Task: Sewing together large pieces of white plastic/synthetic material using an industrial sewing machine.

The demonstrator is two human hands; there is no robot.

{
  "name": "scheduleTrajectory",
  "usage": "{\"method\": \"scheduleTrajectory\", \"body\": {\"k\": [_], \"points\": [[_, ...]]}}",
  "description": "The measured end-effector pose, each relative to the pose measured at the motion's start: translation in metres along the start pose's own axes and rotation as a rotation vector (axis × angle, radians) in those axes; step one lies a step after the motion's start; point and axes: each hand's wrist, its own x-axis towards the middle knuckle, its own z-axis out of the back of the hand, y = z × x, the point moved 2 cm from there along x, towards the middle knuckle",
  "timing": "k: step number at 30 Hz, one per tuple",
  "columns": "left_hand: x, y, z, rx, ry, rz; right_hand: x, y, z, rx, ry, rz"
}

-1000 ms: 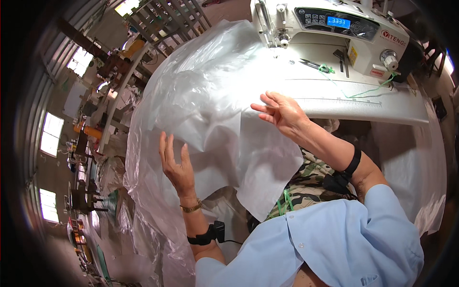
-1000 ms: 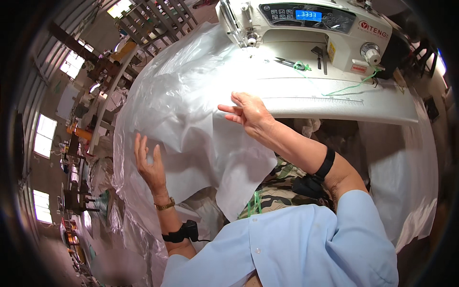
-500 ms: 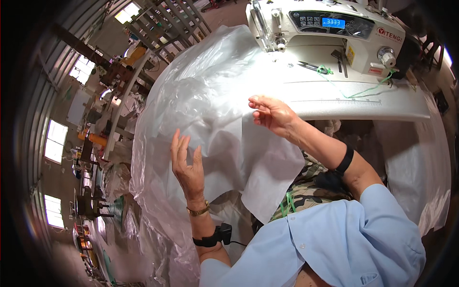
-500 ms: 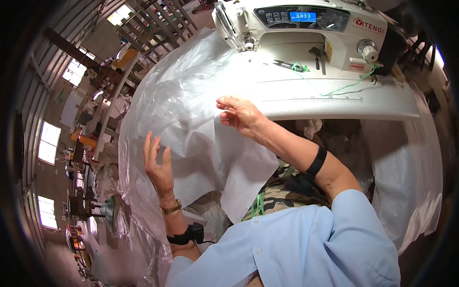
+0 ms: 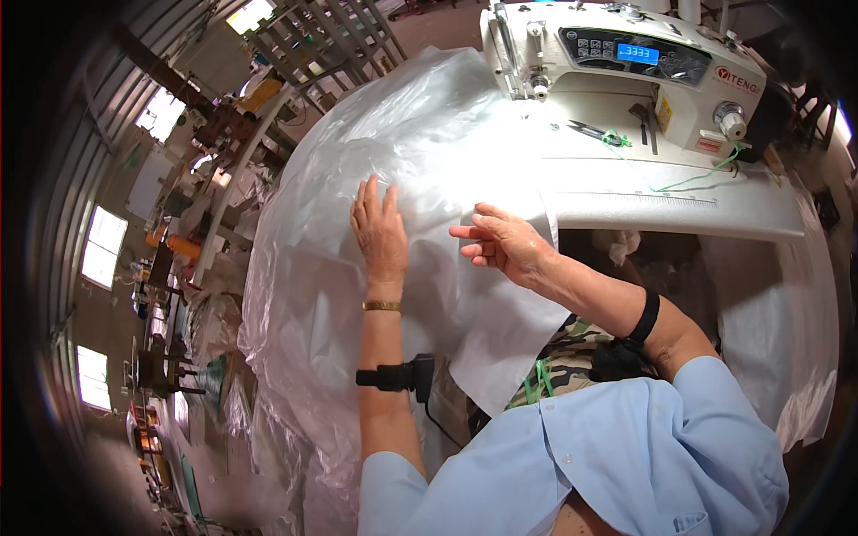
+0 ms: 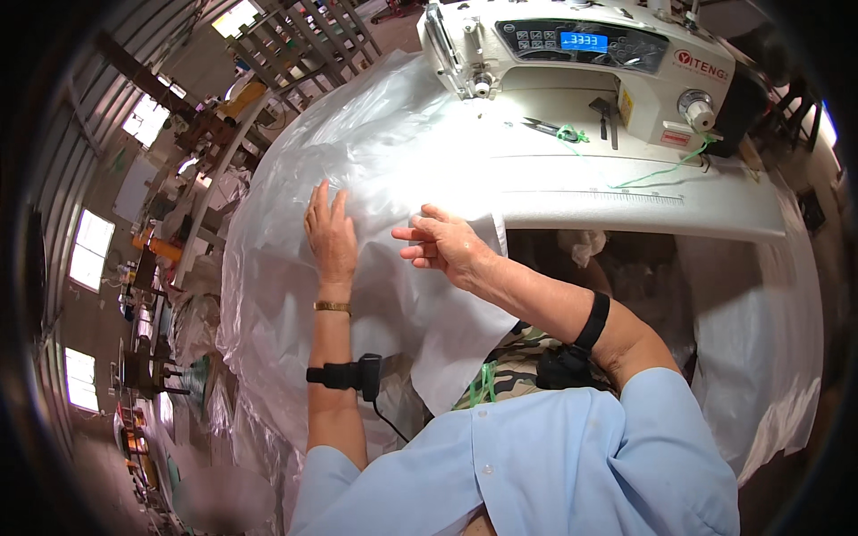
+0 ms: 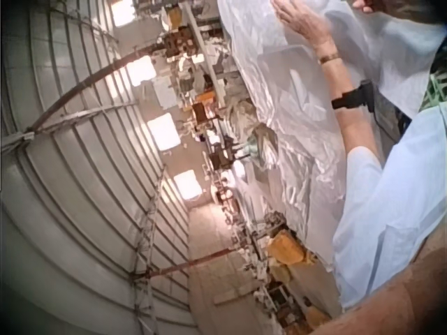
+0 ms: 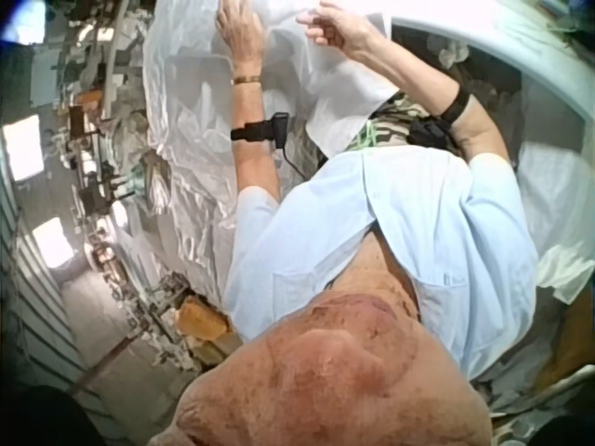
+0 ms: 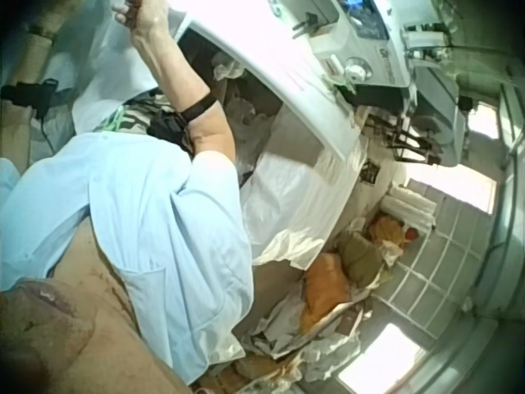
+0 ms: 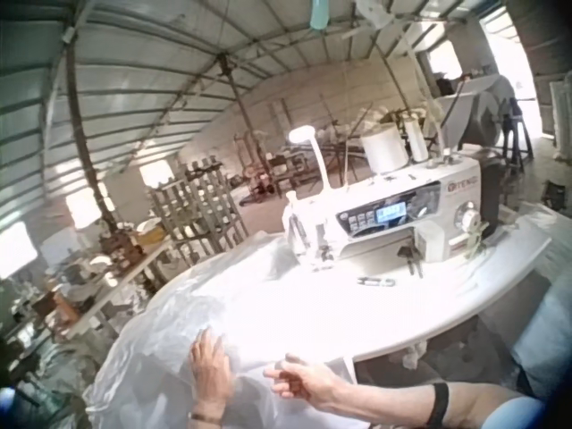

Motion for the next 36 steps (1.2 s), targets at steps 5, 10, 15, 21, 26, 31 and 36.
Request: {"method": "scheduleTrajectory", "body": {"k": [5, 10, 15, 21, 26, 31, 36], "points": [[0.034, 0.01, 0.021, -0.118, -0.058, -0.092, 0.008, 0.009, 0.011, 0.024, 0.014, -0.003], [0.066, 0.002, 0.071, -0.296, -0.005, 0.055, 0.015, 0.014, 0.004, 0.013, 0.026, 0.066], [0.074, -0.006, 0.099, -0.555, 0.152, 0.168, 0.021, 0.023, -0.014, 0.093, 0.047, 0.181], [0.053, -0.004, 0.107, -0.644, 0.346, 0.27, 0.009, 0.039, -0.033, 0.248, 0.314, 0.228], [0.002, 0.007, 0.091, -0.813, 0.536, 0.407, -0.006, 0.004, -0.024, -0.016, 0.454, 0.006], [-0.047, 0.002, 0.065, -0.912, 0.664, 0.496, -0.02, -0.038, 0.007, -0.28, 0.427, -0.177], [-0.054, 0.0, 0.066, -0.978, 0.612, 0.531, -0.03, -0.043, 0.026, -0.13, 0.456, -0.134]]}}
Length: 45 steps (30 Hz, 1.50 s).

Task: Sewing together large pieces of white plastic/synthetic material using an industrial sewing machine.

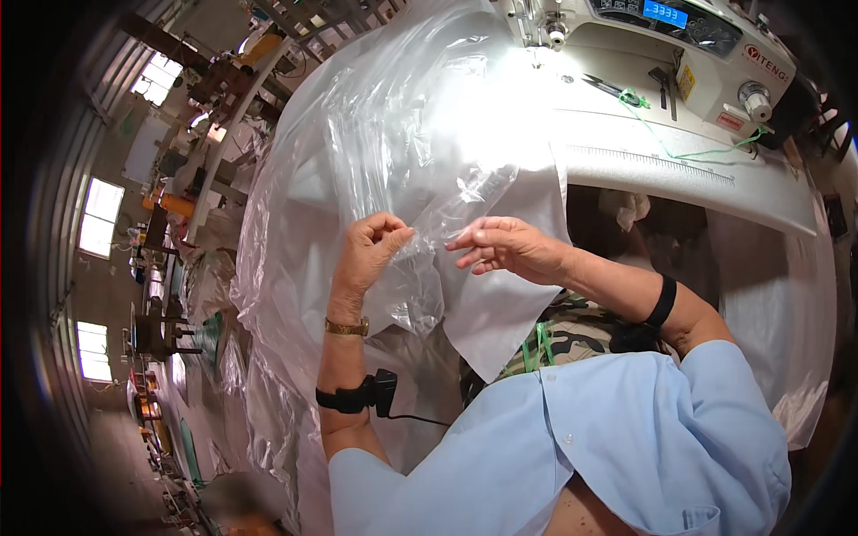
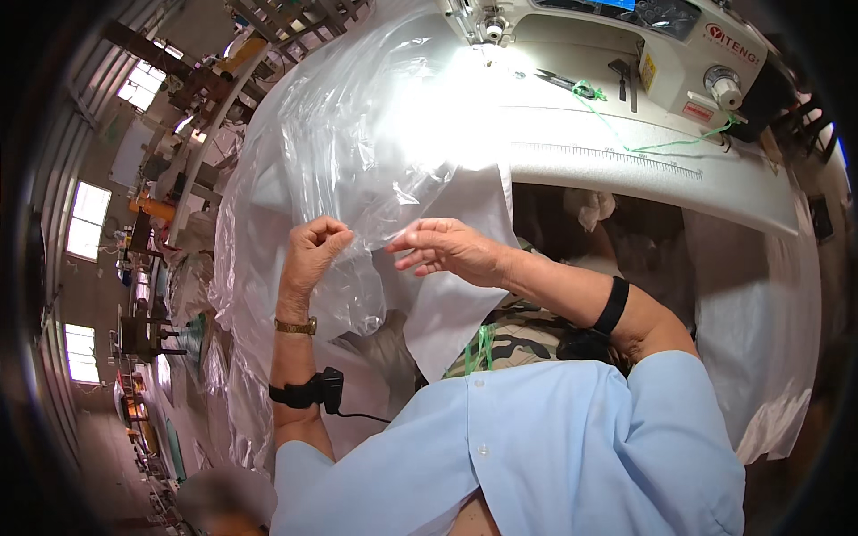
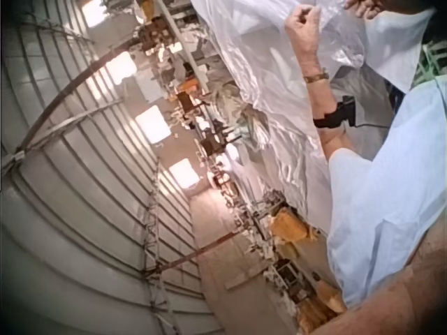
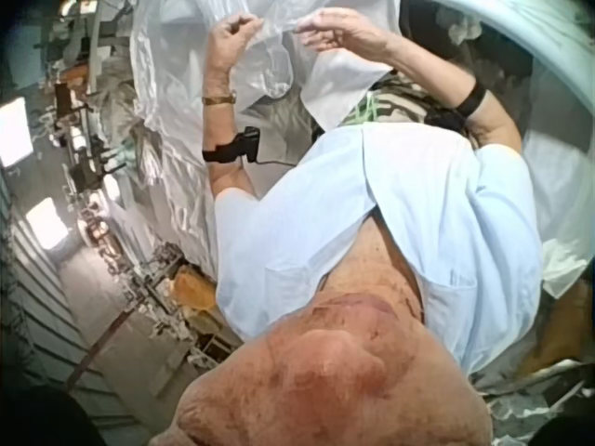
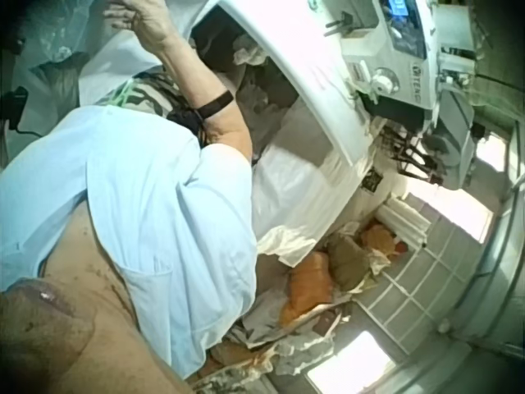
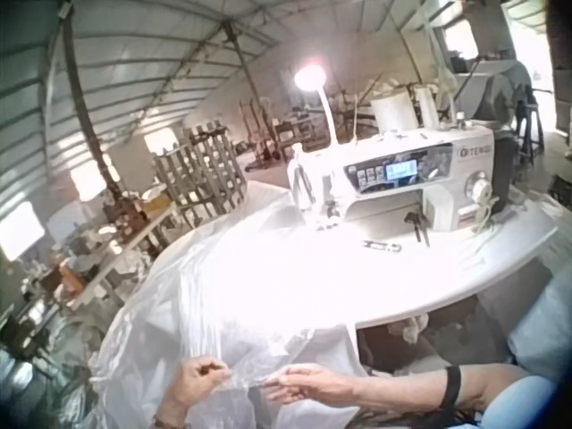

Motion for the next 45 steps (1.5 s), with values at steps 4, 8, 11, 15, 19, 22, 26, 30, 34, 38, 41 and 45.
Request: {"method": "scheduleTrajectory", "body": {"k": [4, 8, 11, 15, 19, 22, 26, 30, 34, 38, 41, 45], "points": [[-0.01, -0.012, -0.001, 0.026, -0.063, 0.01, -0.004, -0.002, -0.014, 0.024, -0.018, -0.028], [-0.017, -0.02, -0.009, -0.022, -0.067, -0.04, 0.005, -0.007, -0.02, -0.114, -0.23, 0.037], [-0.021, -0.021, -0.01, -0.002, -0.067, -0.032, 0.002, -0.007, -0.017, -0.177, -0.25, 0.08], [-0.027, -0.002, -0.008, -0.014, -0.086, -0.003, -0.009, -0.012, -0.018, -0.167, -0.184, 0.027], [-0.029, 0.009, -0.011, 0.087, -0.085, 0.012, -0.019, -0.01, -0.018, -0.163, -0.15, 0.004], [-0.03, 0.023, -0.015, 0.071, -0.077, 0.023, -0.025, -0.012, -0.013, -0.203, -0.099, -0.007], [-0.036, 0.035, -0.03, 0.436, 0.034, 0.008, -0.031, -0.014, -0.011, -0.313, -0.064, 0.008], [-0.032, 0.008, -0.051, 0.927, -0.002, -0.322, -0.036, -0.018, -0.009, -0.347, -0.085, 0.053], [-0.026, -0.051, -0.083, 0.472, -0.184, -0.608, -0.04, -0.017, -0.017, -0.347, -0.119, 0.039], [-0.019, -0.038, -0.111, -0.027, 0.076, -0.17, -0.041, -0.017, -0.034, -0.357, -0.163, 0.121], [-0.014, -0.024, -0.121, -0.064, 0.053, -0.081, -0.044, -0.02, -0.03, -0.445, -0.188, 0.09], [-0.012, -0.016, -0.126, -0.308, 0.05, 0.098, -0.056, -0.005, -0.031, -0.832, -0.148, 0.131]]}}
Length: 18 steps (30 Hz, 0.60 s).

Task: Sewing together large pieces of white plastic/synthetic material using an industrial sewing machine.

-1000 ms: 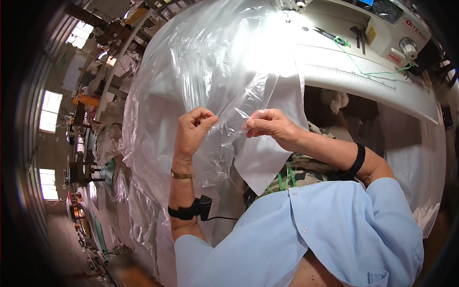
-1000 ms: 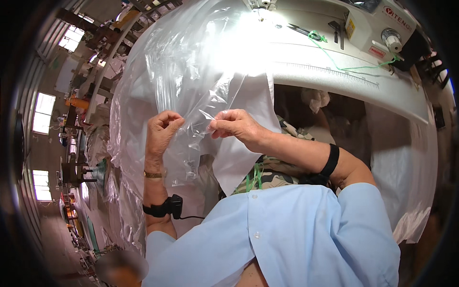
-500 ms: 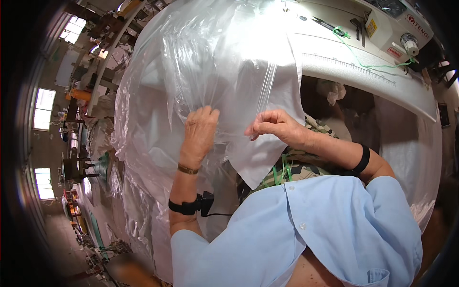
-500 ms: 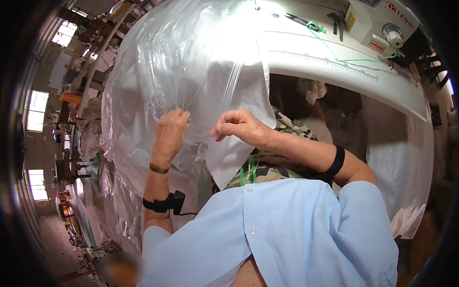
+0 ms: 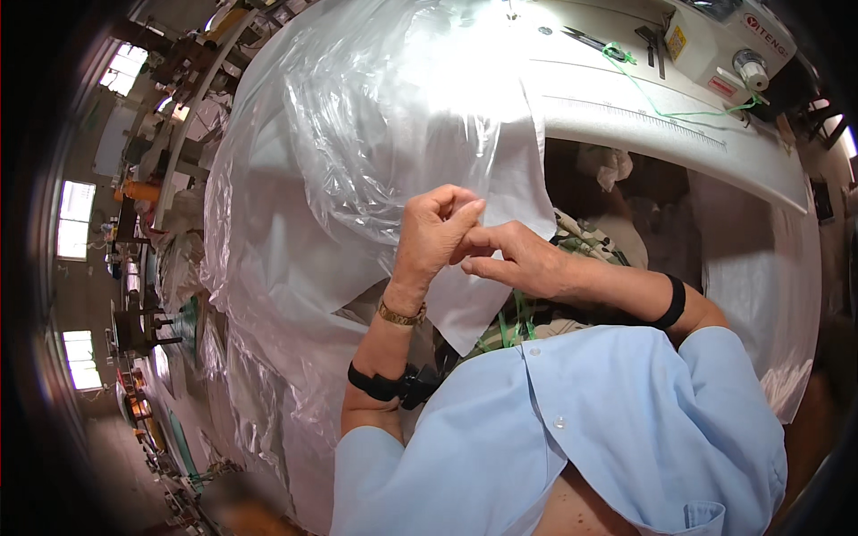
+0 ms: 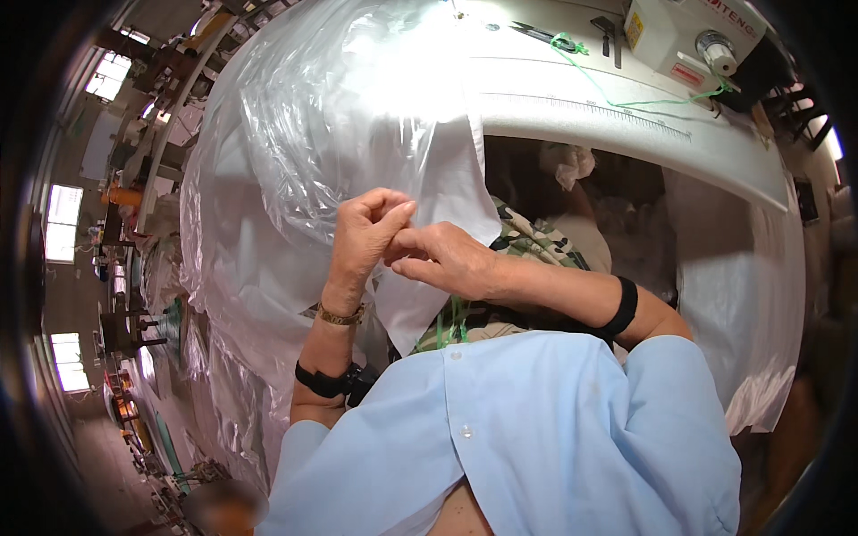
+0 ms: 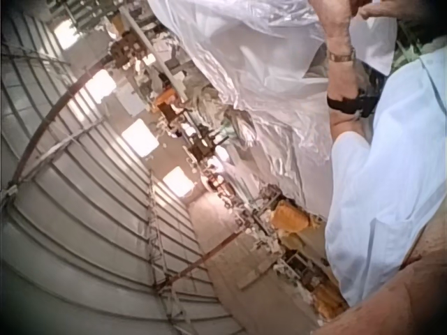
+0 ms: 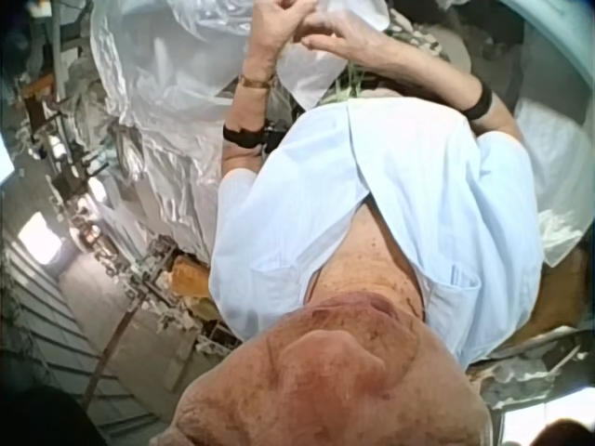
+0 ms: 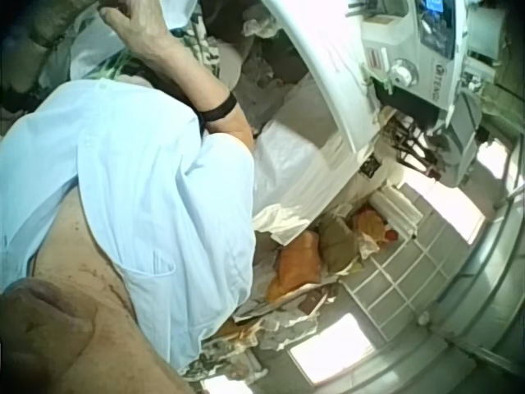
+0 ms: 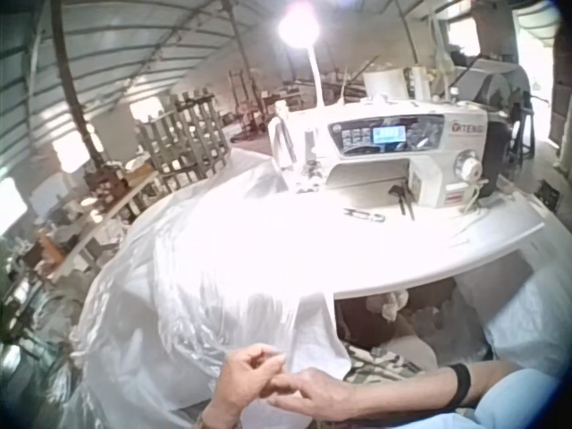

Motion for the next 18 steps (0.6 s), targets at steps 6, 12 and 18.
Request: {"method": "scheduleTrajectory", "body": {"k": [6, 12, 18], "points": [[-0.014, 0.006, -0.005, 0.084, -0.126, -0.205, -0.025, -0.017, 0.047, -0.481, -0.729, 0.268], [-0.022, -0.015, -0.019, 0.494, -0.172, -0.349, -0.034, -0.086, 0.055, -0.34, -0.878, 0.028], [-0.022, -0.023, -0.024, 0.76, -0.24, -0.586, -0.029, -0.105, 0.06, -0.464, -0.884, -0.017]]}}
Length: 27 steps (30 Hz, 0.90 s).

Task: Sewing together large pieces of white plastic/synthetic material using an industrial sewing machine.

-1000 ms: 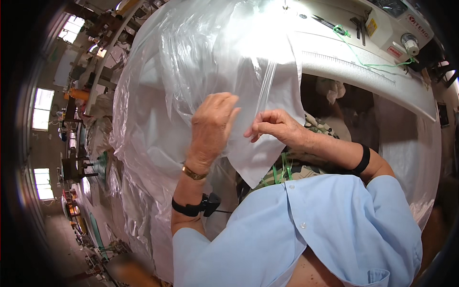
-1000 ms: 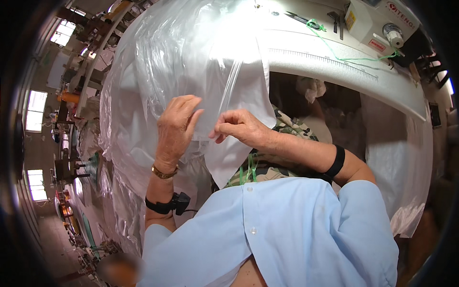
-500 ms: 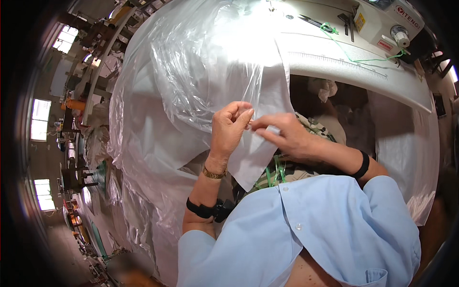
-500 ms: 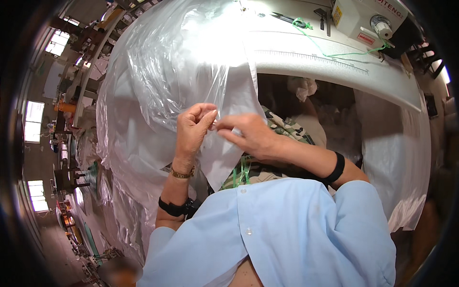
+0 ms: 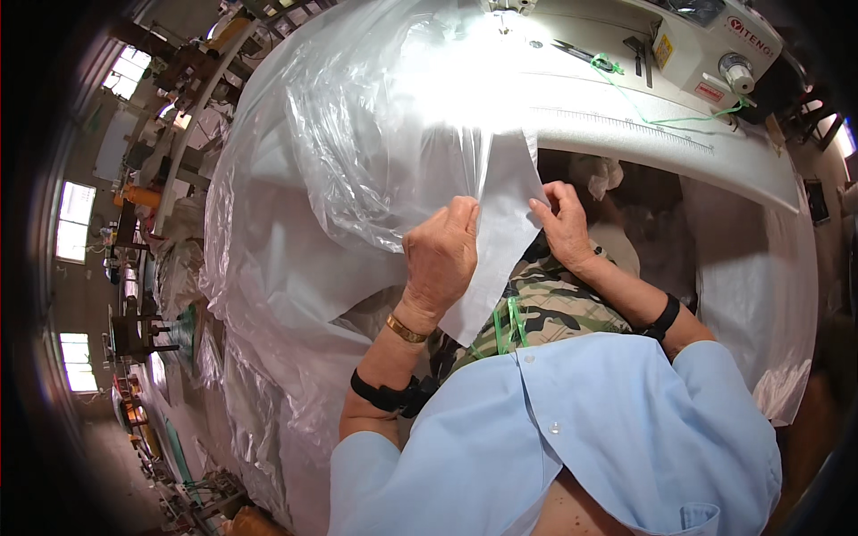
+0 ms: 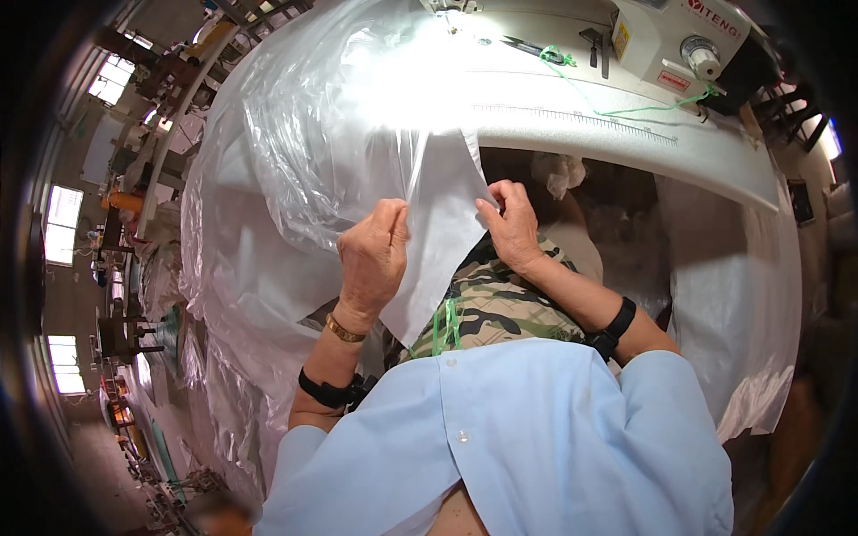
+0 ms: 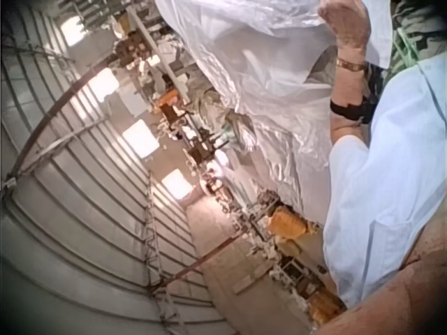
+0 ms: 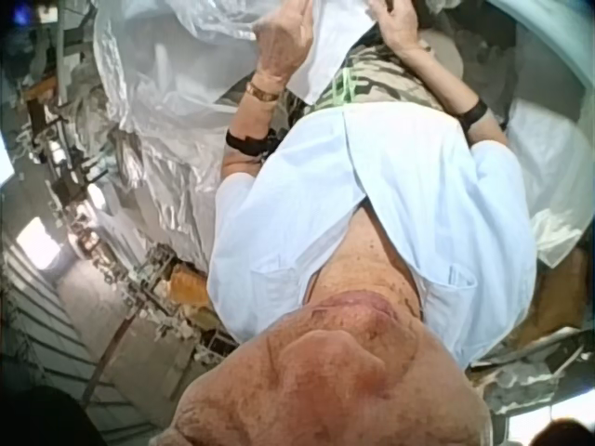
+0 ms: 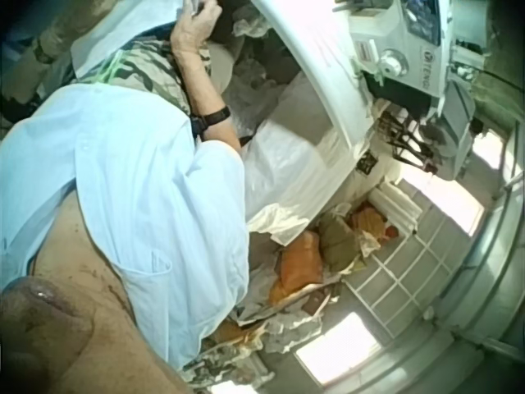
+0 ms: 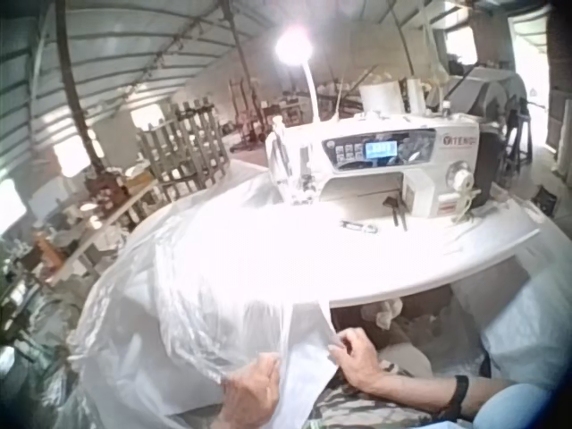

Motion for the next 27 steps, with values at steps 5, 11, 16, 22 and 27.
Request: {"method": "scheduleTrajectory", "body": {"k": [5, 11, 16, 22, 27], "points": [[0.013, -0.012, 0.008, -0.047, -0.086, -0.161, -0.01, 0.049, 0.012, 0.402, 0.599, -0.107], [0.009, -0.015, 0.008, -0.269, 0.013, -0.055, -0.025, 0.12, 0.028, 0.537, 0.748, -0.05], [0.004, -0.013, 0.004, -0.327, 0.066, -0.001, -0.039, 0.111, 0.018, 0.299, 0.859, 0.053], [0.002, -0.011, 0.007, -0.354, 0.095, 0.085, -0.038, 0.115, 0.004, 0.249, 0.687, 0.509], [-0.006, -0.004, 0.004, -0.36, 0.123, 0.18, -0.033, 0.12, -0.004, 0.187, 0.671, 0.684]]}}
